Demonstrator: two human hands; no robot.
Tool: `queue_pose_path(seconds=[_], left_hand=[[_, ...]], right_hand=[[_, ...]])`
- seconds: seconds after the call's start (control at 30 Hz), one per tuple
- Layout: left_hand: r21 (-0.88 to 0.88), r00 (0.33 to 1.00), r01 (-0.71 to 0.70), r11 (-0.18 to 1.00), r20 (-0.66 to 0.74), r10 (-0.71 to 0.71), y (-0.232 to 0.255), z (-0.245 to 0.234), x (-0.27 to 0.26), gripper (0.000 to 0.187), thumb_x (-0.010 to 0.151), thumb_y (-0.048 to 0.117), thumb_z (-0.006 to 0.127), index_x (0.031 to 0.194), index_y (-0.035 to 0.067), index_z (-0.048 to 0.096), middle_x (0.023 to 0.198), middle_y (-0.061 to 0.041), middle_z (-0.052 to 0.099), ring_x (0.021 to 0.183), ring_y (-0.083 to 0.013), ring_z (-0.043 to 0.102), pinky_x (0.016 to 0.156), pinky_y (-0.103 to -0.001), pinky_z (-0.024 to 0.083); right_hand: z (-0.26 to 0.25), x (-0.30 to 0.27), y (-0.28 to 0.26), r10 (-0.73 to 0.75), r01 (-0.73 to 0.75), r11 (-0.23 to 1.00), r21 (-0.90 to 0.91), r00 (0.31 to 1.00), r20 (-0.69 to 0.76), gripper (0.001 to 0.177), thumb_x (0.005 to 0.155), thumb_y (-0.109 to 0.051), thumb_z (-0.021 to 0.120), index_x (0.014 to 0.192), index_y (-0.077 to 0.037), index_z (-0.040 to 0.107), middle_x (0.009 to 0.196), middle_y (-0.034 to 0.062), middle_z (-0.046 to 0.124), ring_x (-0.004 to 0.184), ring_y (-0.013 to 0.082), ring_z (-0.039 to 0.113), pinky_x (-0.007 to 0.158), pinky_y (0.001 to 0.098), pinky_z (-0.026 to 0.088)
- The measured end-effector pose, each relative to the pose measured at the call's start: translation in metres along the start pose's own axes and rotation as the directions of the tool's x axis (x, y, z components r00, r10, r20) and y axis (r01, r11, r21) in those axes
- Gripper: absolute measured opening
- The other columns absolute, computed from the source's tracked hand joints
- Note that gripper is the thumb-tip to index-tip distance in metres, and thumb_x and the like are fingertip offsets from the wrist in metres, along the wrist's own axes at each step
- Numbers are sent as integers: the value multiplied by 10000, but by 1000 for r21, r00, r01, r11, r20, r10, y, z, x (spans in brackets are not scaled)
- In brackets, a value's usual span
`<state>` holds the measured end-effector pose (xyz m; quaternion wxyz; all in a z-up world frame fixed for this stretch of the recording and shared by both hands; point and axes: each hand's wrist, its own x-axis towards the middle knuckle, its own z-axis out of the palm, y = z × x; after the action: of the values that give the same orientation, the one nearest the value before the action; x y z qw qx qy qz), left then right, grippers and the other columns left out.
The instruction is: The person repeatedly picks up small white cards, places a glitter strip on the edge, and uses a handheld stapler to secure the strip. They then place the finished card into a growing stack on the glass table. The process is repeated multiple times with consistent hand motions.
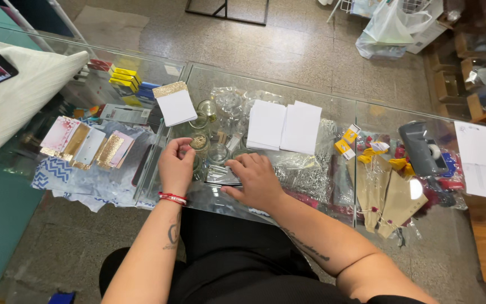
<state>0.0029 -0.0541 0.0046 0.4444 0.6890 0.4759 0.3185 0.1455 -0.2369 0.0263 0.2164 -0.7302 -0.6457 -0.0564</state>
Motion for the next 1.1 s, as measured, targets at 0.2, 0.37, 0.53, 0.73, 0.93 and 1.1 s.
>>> queue_pose_path(seconds=[0.2, 0.37, 0.53, 0.73, 0.93, 1.1], left_hand=[[63, 996, -23, 998, 87, 17, 11, 12, -32, 177, 822, 165, 728, 965, 246, 793, 849, 43, 741, 732, -146, 635, 758, -315, 516], [158, 985, -108, 982, 149, 84, 15, 24, -44, 132, 824, 229, 713, 905, 308, 779, 816, 102, 736, 783, -162, 651, 827, -322, 473], [176, 974, -165, 971, 181, 133, 41, 27, -63, 111, 793, 287, 725, 880, 342, 766, 796, 137, 733, 795, -138, 641, 864, -293, 428], [111, 899, -380, 918, 277, 339, 48, 19, -71, 200, 723, 350, 820, 913, 338, 761, 846, 112, 719, 827, -166, 639, 852, -319, 451], [70, 893, -388, 919, 274, 356, 39, 21, -67, 166, 759, 286, 794, 915, 331, 758, 848, 111, 694, 850, -154, 645, 883, -310, 434], [55, 892, -397, 916, 260, 371, 36, 21, -65, 122, 791, 244, 764, 884, 321, 757, 828, 110, 689, 833, -152, 651, 862, -313, 438]], right_hand=[[-15, -14, -2, 37, -35, 995, -93, 999, 19, 582, 846, -641, 627, 1251, -223, 617, 1088, 49, 630, 1109, 265, 621, 998, 448, 394], [-38, -28, -1, 99, -94, 988, -124, 994, 39, 608, 821, -560, 718, 1304, -200, 629, 1130, 77, 656, 1120, 285, 631, 1037, 485, 379], [-65, -18, 10, 208, -205, 978, -34, 974, 85, 512, 959, -558, 604, 1322, -200, 649, 1158, 105, 681, 1156, 282, 623, 1079, 503, 367], [-61, 12, 53, 114, -152, 959, -238, 980, -163, 338, 906, -301, 720, 1226, -197, 688, 1132, 33, 710, 1074, 247, 684, 984, 433, 471], [-57, 35, 68, 193, -170, 925, -340, 981, 34, 403, 847, -326, 791, 1210, -175, 704, 1086, 40, 758, 1076, 240, 728, 1095, 434, 411], [-57, 42, 66, 206, -150, 924, -353, 970, 127, 210, 897, -310, 724, 1022, -142, 746, 914, 70, 783, 970, 259, 768, 1182, 501, 342]])
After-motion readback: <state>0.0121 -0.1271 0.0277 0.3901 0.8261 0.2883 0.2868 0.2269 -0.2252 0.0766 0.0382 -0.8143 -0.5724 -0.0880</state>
